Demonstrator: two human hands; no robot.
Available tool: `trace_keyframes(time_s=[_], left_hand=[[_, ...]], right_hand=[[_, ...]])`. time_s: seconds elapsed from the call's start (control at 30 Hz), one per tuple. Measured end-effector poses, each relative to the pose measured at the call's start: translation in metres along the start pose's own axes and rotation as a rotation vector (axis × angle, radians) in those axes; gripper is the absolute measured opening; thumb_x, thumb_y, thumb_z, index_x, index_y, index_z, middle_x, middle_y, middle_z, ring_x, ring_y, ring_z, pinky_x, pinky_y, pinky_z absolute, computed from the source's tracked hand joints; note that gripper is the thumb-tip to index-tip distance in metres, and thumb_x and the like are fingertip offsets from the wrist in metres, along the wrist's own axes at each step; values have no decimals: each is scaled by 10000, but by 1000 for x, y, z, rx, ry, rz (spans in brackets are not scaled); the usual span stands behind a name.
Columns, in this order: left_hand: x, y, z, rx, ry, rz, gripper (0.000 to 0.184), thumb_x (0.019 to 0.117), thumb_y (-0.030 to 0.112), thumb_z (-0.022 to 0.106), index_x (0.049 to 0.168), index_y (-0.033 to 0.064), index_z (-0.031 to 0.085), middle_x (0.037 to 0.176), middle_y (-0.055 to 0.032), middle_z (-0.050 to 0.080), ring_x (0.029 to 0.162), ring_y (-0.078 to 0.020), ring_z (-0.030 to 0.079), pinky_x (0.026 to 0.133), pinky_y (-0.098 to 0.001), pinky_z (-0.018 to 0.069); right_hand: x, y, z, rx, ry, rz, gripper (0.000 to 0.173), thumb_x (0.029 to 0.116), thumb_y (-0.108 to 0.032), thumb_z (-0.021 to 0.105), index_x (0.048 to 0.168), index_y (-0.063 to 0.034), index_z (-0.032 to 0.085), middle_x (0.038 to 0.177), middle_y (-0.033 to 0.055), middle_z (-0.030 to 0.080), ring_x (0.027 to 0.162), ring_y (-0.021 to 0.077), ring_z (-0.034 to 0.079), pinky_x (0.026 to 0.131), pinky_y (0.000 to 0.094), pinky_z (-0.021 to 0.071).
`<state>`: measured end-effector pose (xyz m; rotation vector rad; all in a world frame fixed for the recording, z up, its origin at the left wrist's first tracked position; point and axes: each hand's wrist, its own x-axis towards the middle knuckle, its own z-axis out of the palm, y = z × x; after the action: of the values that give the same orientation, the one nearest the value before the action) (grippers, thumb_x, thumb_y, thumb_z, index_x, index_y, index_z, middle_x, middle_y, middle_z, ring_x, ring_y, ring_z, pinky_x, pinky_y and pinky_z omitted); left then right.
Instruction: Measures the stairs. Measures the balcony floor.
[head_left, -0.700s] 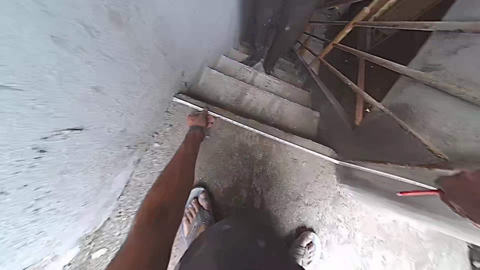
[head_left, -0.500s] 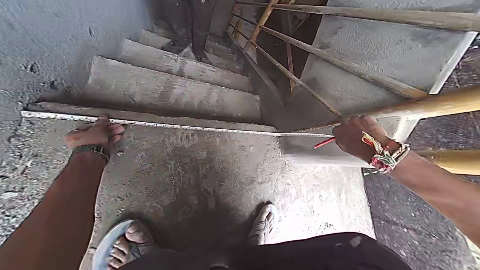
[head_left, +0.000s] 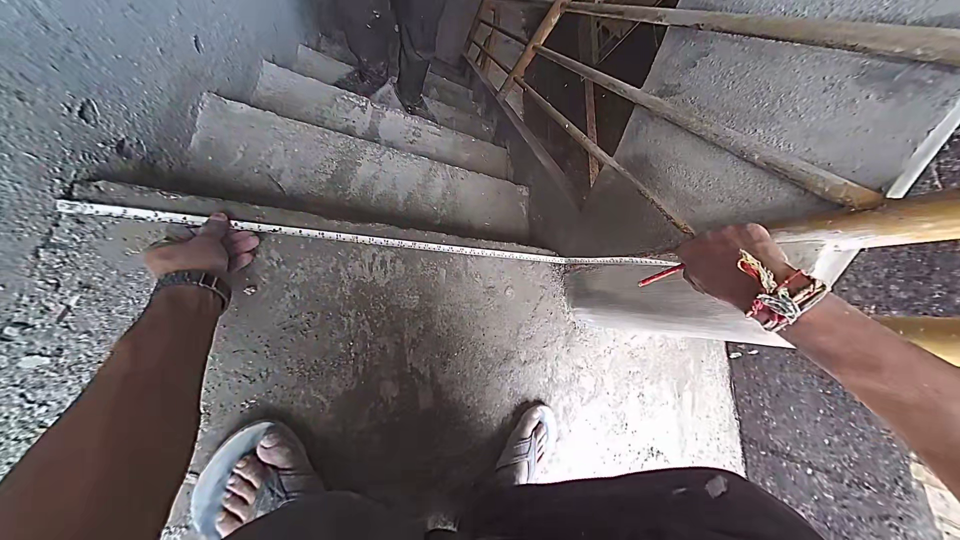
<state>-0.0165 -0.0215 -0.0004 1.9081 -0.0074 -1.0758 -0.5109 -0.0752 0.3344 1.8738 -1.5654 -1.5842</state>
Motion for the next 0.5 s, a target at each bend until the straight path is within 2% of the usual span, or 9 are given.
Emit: trace_keyframes(time_s=[0.37, 0.5], left_hand=[[5, -4, 1, -21, 26, 5, 387, 1033, 398, 622, 1281, 119, 521, 845, 53, 673, 647, -15, 672, 569, -200, 554], [5, -3, 0, -18, 18, 4, 396, 1041, 403, 606, 1292, 109, 520, 868, 44, 675, 665, -19, 673, 592, -208, 556]], right_hand=[[6, -9, 7, 5, -13, -13, 201, 979, -131, 605, 844, -29, 714, 833, 168, 693, 813, 372, 696, 641, 536, 508], [9, -12, 10, 28, -19, -22, 209, 994, -118, 576, 880, -7, 712, 862, 191, 696, 852, 394, 698, 675, 554, 516]])
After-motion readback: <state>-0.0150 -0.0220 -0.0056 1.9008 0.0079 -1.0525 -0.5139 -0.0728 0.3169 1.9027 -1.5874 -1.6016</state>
